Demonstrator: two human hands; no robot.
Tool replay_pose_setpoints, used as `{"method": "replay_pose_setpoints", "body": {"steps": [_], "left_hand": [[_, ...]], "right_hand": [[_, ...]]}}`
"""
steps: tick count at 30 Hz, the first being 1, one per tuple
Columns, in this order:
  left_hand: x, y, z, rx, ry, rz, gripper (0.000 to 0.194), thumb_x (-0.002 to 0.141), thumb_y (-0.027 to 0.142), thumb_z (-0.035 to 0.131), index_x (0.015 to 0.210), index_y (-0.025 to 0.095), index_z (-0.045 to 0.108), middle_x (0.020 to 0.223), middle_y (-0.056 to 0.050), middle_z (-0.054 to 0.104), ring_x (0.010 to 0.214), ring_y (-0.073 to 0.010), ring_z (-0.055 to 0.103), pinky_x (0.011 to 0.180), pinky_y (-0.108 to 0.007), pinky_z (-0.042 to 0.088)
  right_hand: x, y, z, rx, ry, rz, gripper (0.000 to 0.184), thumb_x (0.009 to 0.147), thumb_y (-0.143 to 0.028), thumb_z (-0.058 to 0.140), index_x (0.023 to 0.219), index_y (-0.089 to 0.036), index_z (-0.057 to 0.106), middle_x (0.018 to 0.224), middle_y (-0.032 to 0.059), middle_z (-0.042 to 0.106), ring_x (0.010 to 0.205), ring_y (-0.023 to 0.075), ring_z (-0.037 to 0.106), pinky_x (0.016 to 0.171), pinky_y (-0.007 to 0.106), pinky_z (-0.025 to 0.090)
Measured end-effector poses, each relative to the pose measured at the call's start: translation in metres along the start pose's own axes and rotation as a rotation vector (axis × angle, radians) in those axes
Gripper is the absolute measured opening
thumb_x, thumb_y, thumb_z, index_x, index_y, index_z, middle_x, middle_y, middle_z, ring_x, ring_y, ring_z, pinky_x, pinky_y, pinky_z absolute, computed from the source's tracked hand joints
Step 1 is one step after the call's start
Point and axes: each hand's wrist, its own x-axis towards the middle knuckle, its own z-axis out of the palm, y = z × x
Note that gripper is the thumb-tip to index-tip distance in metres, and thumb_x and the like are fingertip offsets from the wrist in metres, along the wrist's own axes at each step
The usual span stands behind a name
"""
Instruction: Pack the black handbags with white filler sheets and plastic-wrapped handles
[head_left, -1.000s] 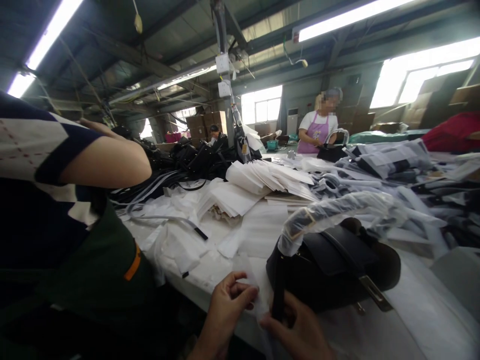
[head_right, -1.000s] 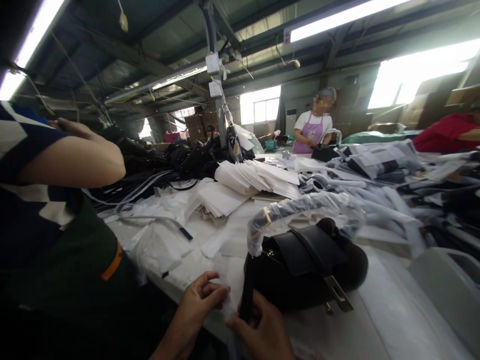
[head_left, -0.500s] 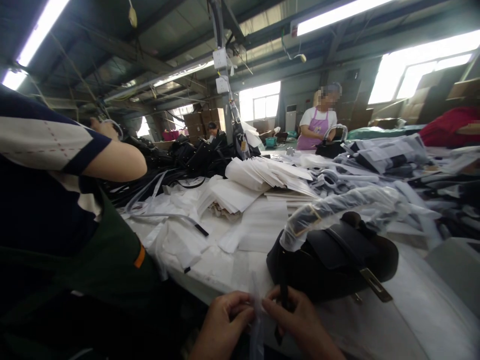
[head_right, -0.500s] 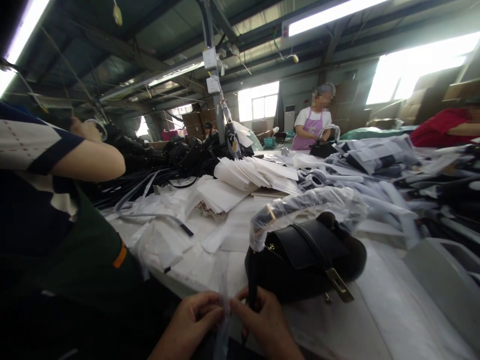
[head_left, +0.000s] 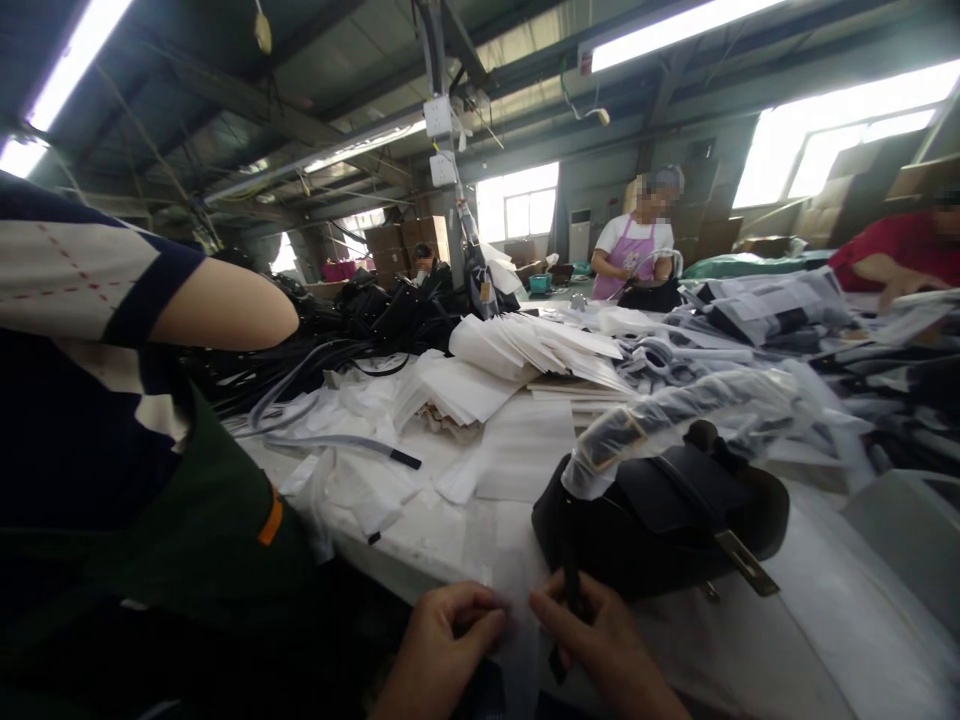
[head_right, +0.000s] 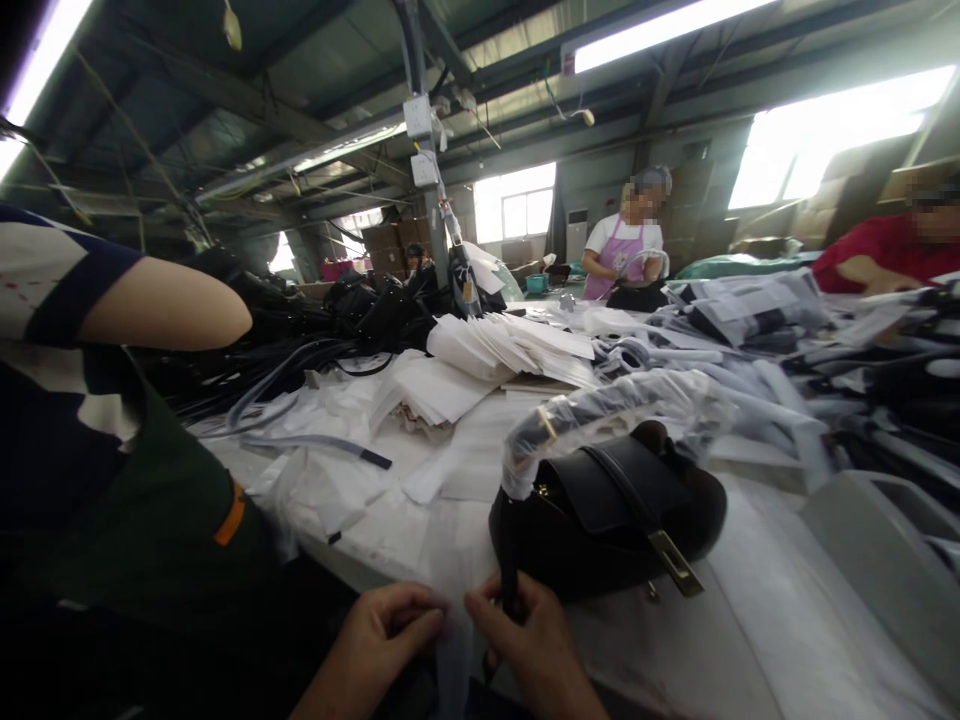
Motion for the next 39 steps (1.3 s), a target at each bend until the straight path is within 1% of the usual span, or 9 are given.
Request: {"method": "replay_pose_setpoints", "body": {"steps": [5,8,12,16,20,22,25,31,39], "left_hand": [[0.003,-0.008,-0.004,-0.082,0.070,0.078,0.041,0.077,0.053,0.075,0.094,0.016,0.074,0.090,-0.008,0.076,0.086,-0.0218,0.068,0.077,-0.028,0.051],[0.007,-0.012,0.003,-0.133,0.038,0.166,0.046,0.078,0.054,0.075,0.108,0.019,0.071,0.106,-0.009,0.074,0.101,-0.0246,0.067,0.088,-0.030,0.050],[0.011,-0.008,0.014,-0.141,0.121,0.139,0.043,0.075,0.054,0.077,0.091,0.015,0.076,0.086,-0.008,0.076,0.084,-0.0221,0.069,0.077,-0.027,0.051],[0.012,0.000,0.013,-0.168,0.200,0.091,0.036,0.077,0.051,0.076,0.081,0.015,0.075,0.075,-0.004,0.075,0.070,-0.0160,0.065,0.068,-0.023,0.048],[0.012,-0.002,0.005,-0.147,0.178,0.082,0.039,0.069,0.051,0.083,0.067,0.014,0.072,0.061,-0.002,0.068,0.058,-0.0126,0.058,0.059,-0.022,0.044],[0.010,-0.007,0.002,-0.140,0.168,0.083,0.041,0.065,0.052,0.085,0.064,0.014,0.069,0.058,-0.001,0.066,0.056,-0.0120,0.056,0.058,-0.022,0.043],[0.006,-0.014,-0.001,-0.134,0.162,0.090,0.043,0.061,0.052,0.086,0.061,0.015,0.066,0.056,0.001,0.063,0.054,-0.0110,0.054,0.056,-0.021,0.041],[-0.003,-0.022,-0.006,-0.085,0.193,0.107,0.038,0.061,0.045,0.087,0.058,0.016,0.063,0.054,0.001,0.063,0.052,-0.0115,0.054,0.055,-0.021,0.043],[-0.016,-0.027,-0.003,0.060,0.165,0.120,0.029,0.078,0.048,0.075,0.076,0.019,0.079,0.077,-0.006,0.077,0.075,-0.0228,0.070,0.070,-0.025,0.052]], "right_hand": [[-0.003,-0.003,0.003,0.043,0.045,-0.015,0.049,0.068,-0.064,0.075,0.071,-0.017,0.061,0.052,-0.0056,0.049,0.044,0.0096,0.046,0.047,0.022,0.035],[-0.002,-0.003,0.007,0.036,0.036,0.011,0.049,0.069,-0.065,0.075,0.071,-0.018,0.060,0.053,-0.0053,0.050,0.046,0.0105,0.048,0.048,0.023,0.037],[-0.003,-0.002,0.013,0.044,0.061,0.005,0.054,0.067,-0.069,0.073,0.071,-0.017,0.059,0.051,-0.0061,0.049,0.042,0.0090,0.045,0.046,0.023,0.034],[-0.007,-0.001,0.012,0.017,0.072,0.005,0.061,0.066,-0.075,0.071,0.079,-0.016,0.063,0.049,-0.0061,0.048,0.043,0.0091,0.042,0.047,0.023,0.032],[-0.015,-0.009,0.007,0.211,0.008,-0.058,0.066,0.082,-0.078,0.052,0.101,-0.016,0.063,0.058,-0.0020,0.058,0.046,0.0106,0.045,0.049,0.024,0.035],[-0.018,-0.017,0.003,0.269,-0.036,-0.084,0.058,0.086,-0.073,0.051,0.096,-0.017,0.064,0.068,0.0019,0.064,0.049,0.0104,0.047,0.053,0.024,0.038],[-0.023,-0.026,-0.003,0.146,-0.058,-0.047,0.050,0.081,-0.067,0.063,0.082,-0.017,0.070,0.069,0.0016,0.063,0.049,0.0093,0.042,0.052,0.024,0.036],[-0.026,-0.024,-0.010,0.082,0.119,-0.064,0.044,0.076,-0.063,0.070,0.085,-0.021,0.079,0.080,0.0033,0.065,0.065,0.0162,0.048,0.059,0.027,0.039],[-0.025,-0.024,0.001,0.016,0.234,-0.130,0.046,0.081,-0.063,0.066,0.096,-0.021,0.080,0.064,-0.0008,0.048,0.060,0.0145,0.044,0.059,0.028,0.037]]}}
